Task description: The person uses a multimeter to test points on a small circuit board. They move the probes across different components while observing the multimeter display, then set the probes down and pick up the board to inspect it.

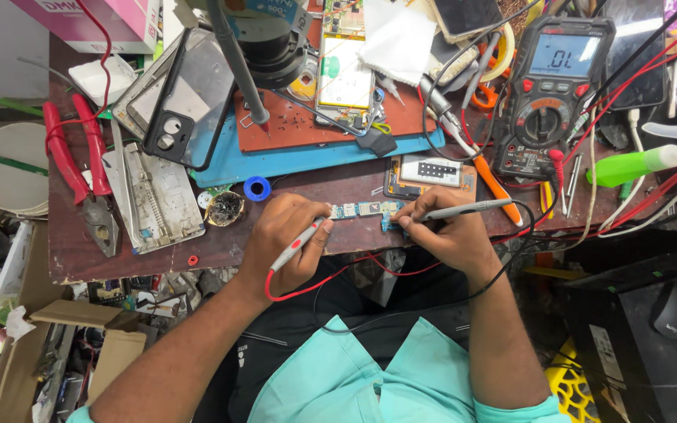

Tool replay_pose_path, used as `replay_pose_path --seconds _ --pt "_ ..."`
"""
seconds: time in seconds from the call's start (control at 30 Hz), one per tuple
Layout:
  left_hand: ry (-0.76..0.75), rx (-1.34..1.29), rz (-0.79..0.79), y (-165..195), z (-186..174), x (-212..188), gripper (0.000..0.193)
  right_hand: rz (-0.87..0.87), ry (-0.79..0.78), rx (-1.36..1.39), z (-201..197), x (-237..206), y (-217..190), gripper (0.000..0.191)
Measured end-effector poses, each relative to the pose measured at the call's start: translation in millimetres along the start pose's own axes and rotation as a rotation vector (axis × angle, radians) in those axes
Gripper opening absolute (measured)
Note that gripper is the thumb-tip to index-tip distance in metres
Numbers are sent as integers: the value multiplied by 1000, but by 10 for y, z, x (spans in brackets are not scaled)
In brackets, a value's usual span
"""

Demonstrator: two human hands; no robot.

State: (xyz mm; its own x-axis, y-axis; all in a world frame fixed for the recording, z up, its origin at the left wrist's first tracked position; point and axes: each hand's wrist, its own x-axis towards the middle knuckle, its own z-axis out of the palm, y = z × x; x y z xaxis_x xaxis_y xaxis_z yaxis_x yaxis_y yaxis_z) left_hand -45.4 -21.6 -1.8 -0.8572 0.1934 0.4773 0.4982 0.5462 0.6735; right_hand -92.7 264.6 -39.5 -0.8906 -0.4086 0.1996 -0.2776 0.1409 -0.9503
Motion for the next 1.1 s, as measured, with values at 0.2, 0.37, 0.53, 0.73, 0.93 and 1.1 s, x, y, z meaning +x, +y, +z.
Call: replay_pose_path --seconds 0.2,0.37,0.53,0.73,0.93,1.1 --pt "-3 0 1 2 -4 -8 14 27 13 61 22 4 -27 22" --pt "-21 -3 -16 12 -9 -19 12 28 13 -3 17 9 -30 24" --pt "-8 -2 1 16 -8 -2 13 2 5 7 14 19 -24 24" --pt "0 -8 1 32 -14 4 14 2 3 5 9 20 -29 23" --pt "1 -7 7 32 -19 7 14 1 5 -3 12 15 -27 23" --pt "3 -7 -15 42 -19 12 12 4 5 20 24 15 -18 23"
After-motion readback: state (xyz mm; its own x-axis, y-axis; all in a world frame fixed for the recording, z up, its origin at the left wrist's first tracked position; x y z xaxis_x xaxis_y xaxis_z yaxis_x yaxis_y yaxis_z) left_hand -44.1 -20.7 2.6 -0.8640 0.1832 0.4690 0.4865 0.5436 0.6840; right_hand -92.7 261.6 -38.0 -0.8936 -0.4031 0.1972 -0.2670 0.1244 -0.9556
